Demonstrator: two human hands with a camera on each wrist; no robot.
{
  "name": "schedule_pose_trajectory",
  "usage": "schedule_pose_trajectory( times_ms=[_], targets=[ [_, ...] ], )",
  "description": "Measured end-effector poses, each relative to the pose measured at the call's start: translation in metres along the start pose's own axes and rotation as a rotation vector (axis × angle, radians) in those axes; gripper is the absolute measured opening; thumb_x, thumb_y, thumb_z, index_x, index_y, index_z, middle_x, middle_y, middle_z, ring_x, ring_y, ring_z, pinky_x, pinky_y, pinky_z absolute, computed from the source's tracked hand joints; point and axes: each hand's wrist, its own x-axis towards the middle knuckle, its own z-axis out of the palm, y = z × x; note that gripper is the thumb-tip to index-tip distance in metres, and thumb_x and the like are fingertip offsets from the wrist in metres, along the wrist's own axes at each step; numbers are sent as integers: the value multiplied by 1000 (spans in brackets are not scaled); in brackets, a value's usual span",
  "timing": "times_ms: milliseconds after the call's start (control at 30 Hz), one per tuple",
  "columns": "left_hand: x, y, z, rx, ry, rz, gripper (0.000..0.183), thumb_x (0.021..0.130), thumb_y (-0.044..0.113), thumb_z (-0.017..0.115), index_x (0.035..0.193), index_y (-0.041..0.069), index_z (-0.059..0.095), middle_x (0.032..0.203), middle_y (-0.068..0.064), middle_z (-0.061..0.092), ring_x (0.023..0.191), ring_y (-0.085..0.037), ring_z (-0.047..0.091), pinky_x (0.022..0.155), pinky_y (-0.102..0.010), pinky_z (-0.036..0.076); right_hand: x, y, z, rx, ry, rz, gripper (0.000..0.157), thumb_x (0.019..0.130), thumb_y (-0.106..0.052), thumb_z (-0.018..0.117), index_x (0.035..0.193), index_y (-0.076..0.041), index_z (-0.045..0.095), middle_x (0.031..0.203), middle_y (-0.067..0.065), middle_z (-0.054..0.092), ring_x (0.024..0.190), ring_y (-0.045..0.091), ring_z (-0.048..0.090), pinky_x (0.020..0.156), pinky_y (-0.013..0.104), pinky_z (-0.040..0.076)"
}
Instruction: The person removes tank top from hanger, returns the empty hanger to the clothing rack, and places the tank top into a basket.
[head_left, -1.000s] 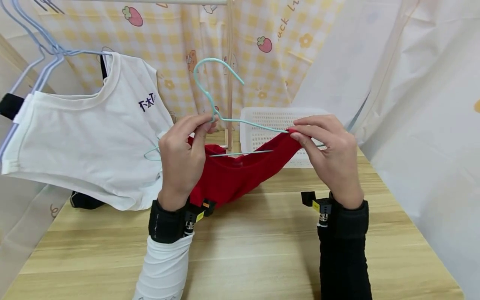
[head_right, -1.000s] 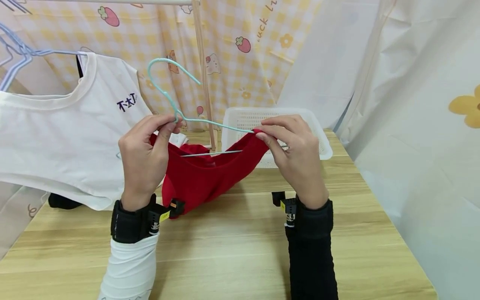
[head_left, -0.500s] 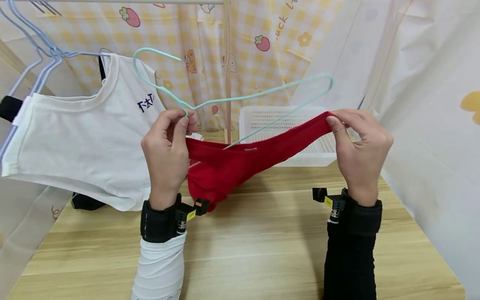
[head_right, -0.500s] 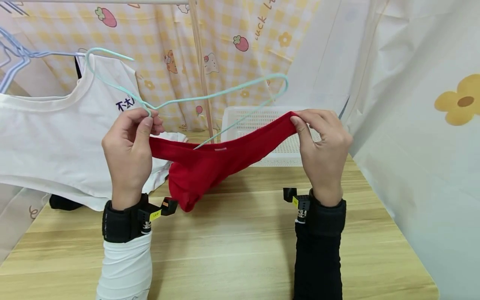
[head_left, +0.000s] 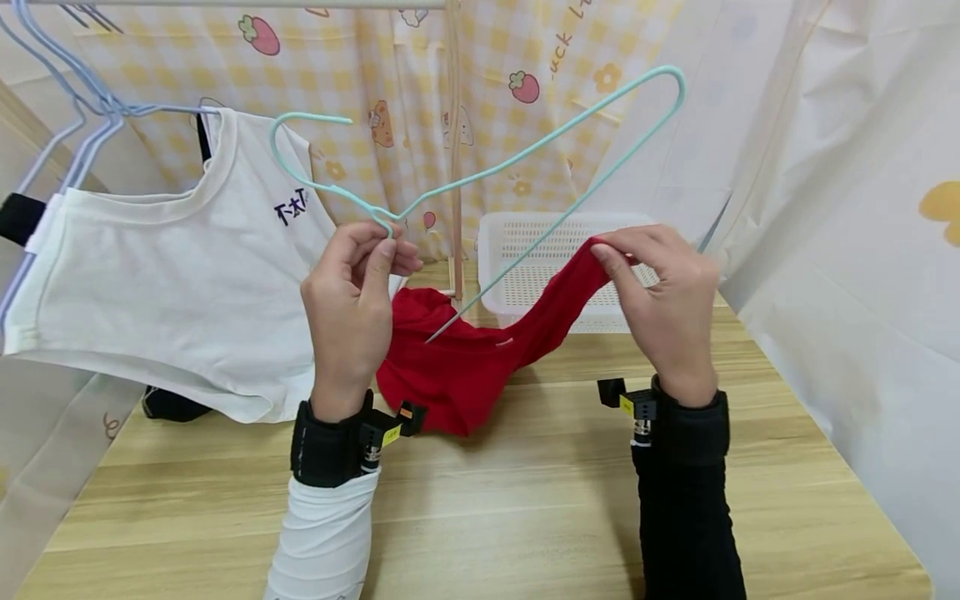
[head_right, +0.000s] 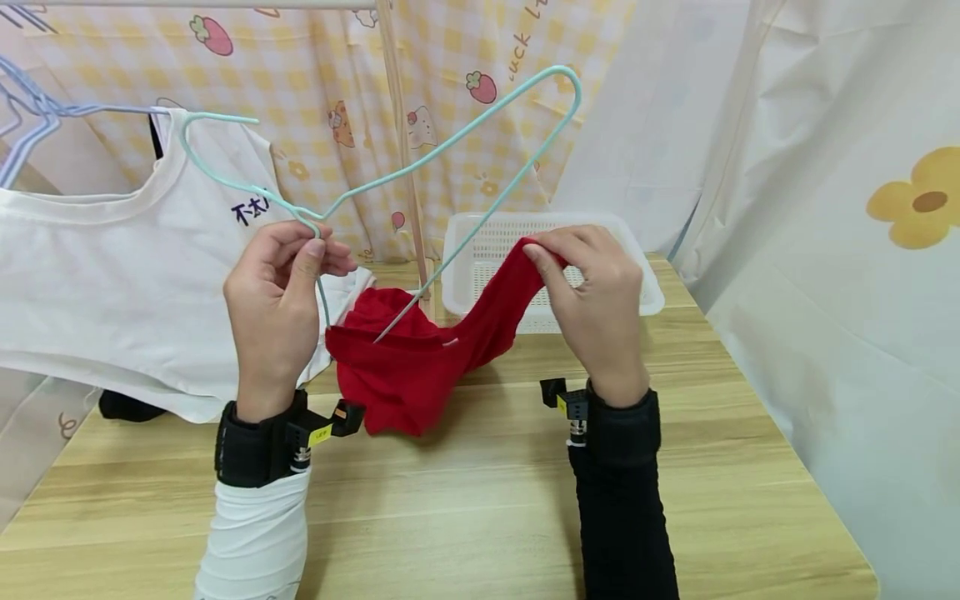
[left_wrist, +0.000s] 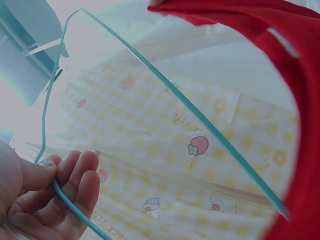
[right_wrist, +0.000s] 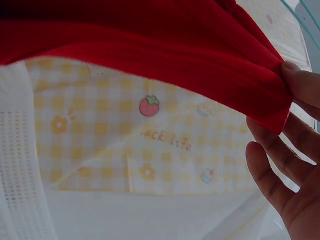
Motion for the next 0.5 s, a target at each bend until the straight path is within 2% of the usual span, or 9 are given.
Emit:
schedule_pose_trajectory(
  times_ms=[133,267,367,500],
  targets=[
    [-1,0,3,1,-6,-7,16,108,0,61,116,-13,66,103,-25,78,85,-5,75,87,-25,63,-3,-1,13,-39,-112,-62,16,97,-14,82,106,-1,84,101,16,80,93,25,73,86,16,51],
    [-2,0,3,12,-3,-12,18,108,1,61,117,-14,66,103,-24,79,85,-6,75,87,-25,63,-7,-4,29,-38,-222,-104,16,96,-15,83,107,-2,84,101,13,80,94,26,71,82,31,56],
    [-2,1,3,20,4,-10,19,108,2,61,116,-14,66,103,-25,78,85,-6,75,87,-25,63,-11,-5,41,-33,-320,-100,16,97,-15,82,107,-4,84,101,10,79,93,24,70,79,36,58],
    [-2,2,0,15,25,4,19,108,2,62,116,-16,66,102,-25,78,84,-7,76,86,-26,63,-15,-7,53,-61,-497,-45,15,98,-19,81,109,-9,85,103,7,78,94,22,67,77,35,56]
  ],
)
